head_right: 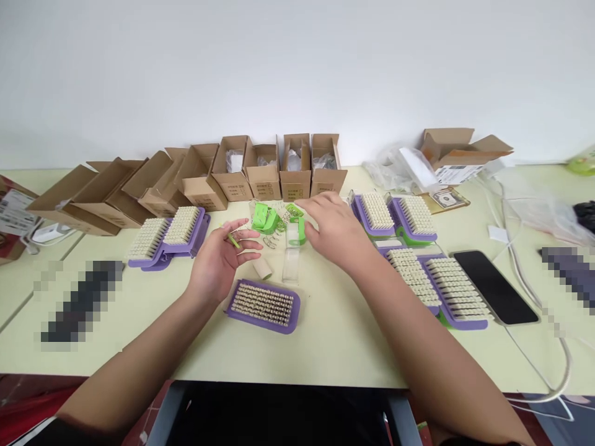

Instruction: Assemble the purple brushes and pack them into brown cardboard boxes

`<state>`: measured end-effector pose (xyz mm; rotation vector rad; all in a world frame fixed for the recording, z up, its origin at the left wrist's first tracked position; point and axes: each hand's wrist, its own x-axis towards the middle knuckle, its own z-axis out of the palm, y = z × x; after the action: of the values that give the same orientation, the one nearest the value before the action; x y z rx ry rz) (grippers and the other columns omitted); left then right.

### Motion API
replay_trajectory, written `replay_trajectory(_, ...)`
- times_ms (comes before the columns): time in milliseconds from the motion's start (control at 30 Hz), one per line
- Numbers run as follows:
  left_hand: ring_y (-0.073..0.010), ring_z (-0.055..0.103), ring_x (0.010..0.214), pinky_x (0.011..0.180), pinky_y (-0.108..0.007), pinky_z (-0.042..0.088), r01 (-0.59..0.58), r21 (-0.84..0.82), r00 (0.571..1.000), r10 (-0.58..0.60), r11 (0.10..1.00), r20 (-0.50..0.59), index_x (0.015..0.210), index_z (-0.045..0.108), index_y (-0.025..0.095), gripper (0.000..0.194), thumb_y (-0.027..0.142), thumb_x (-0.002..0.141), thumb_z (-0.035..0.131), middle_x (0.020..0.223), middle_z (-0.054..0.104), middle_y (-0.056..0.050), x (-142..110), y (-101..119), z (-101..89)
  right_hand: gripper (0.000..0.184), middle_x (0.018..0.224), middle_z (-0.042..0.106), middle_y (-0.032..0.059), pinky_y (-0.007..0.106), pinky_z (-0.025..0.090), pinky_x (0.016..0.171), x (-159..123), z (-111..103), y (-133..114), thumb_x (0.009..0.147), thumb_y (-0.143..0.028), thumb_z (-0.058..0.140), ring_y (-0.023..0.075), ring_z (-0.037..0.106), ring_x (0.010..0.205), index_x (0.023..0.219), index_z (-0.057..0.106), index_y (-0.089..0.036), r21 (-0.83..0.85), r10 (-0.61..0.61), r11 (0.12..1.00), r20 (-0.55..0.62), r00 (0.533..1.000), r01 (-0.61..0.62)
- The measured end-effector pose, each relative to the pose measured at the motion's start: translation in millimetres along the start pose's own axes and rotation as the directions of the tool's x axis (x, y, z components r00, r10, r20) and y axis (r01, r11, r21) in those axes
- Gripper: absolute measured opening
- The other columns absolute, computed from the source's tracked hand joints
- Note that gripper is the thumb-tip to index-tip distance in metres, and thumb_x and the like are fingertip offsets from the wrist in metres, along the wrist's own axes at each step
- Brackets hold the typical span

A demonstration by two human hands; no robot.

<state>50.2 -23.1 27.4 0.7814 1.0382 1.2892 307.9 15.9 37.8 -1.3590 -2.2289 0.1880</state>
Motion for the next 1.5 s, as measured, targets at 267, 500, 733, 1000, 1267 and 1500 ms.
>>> replay_trajectory(267, -0.0222, 0.075, 0.076, 0.068, -0.035, 0.063, 0.020, -0.052, 0.991, -0.013, 0.998, 0.130, 0.130, 0.067, 0.015, 0.049, 0.054, 0.099, 0.067, 0.091, 0.075, -0.007, -14, -5, -3.1, 0.084, 0.167, 0.057, 0.0189, 0.073, 0.007, 0.140, 29, 38, 26, 0.086, -0.041, 0.074, 0.0474, 0.028, 0.169, 0.164, 0.053, -0.019, -0.263, 0.167, 0.964, 0.461, 0.872, -0.045)
replay_trajectory(500, -0.0188, 0.070, 0.072, 0.066, -0.034, 0.063, 0.042, -0.078, 0.992, -0.032, 0.996, 0.124, 0.129, 0.068, 0.016, 0.050, 0.056, 0.099, 0.072, 0.086, 0.067, -0.002, -14, -2, -6.1, 0.070, 0.159, 0.060, 0.0259, 0.069, 0.002, 0.140, 32, 40, 29, 0.084, -0.036, 0.072, 0.0434, 0.036, 0.166, 0.149, 0.059, -0.013, -0.308, 0.156, 0.951, 0.408, 0.899, -0.026)
replay_trajectory(733, -0.0163, 0.069, 0.068, 0.065, -0.033, 0.064, 0.065, -0.037, 0.976, -0.055, 0.997, 0.213, 0.142, 0.057, 0.022, 0.061, 0.059, 0.098, 0.078, 0.089, 0.068, 0.000, -12, -8, -9.3, 0.069, 0.148, 0.070, 0.0217, 0.070, 0.009, 0.139, 17, 17, 36, 0.085, -0.023, 0.064, 0.0408, 0.059, 0.149, 0.152, 0.050, -0.016, -0.329, 0.152, 0.942, 0.247, 0.957, -0.065)
replay_trajectory(1000, -0.0134, 0.058, 0.058, 0.059, -0.029, 0.058, 0.052, -0.029, 0.960, -0.042, 0.998, 0.276, 0.131, 0.063, 0.021, 0.046, 0.055, 0.101, 0.074, 0.076, 0.057, 0.005, -7, -6, -12.1, 0.075, 0.162, 0.061, 0.0154, 0.065, 0.048, 0.123, -34, -14, 7, 0.092, -0.036, 0.072, 0.0431, 0.061, 0.148, 0.160, 0.042, -0.030, -0.009, 0.109, 0.994, 0.093, 0.990, -0.108)
replay_trajectory(1267, -0.0117, 0.052, 0.057, 0.059, -0.028, 0.056, 0.140, -0.050, 0.922, -0.112, 0.989, 0.371, 0.120, 0.069, 0.020, 0.034, 0.049, 0.102, 0.074, 0.073, 0.052, 0.005, -6, -3, -12.6, 0.079, 0.169, 0.056, 0.0127, 0.057, 0.056, 0.116, -60, -12, 6, 0.093, -0.033, 0.075, 0.0408, 0.062, 0.149, 0.164, 0.041, -0.033, 0.173, 0.091, 0.979, 0.082, 0.992, -0.104)
replay_trajectory(1500, -0.0118, 0.049, 0.057, 0.060, -0.029, 0.056, 0.149, -0.024, 0.916, -0.129, 0.988, 0.379, 0.121, 0.070, 0.020, 0.035, 0.050, 0.103, 0.072, 0.072, 0.052, 0.004, -6, -2, -11.6, 0.079, 0.168, 0.058, 0.0119, 0.055, 0.060, 0.111, -60, -14, 7, 0.095, -0.037, 0.075, 0.0393, 0.066, 0.144, 0.166, 0.039, -0.034, 0.207, 0.094, 0.972, 0.111, 0.989, -0.115)
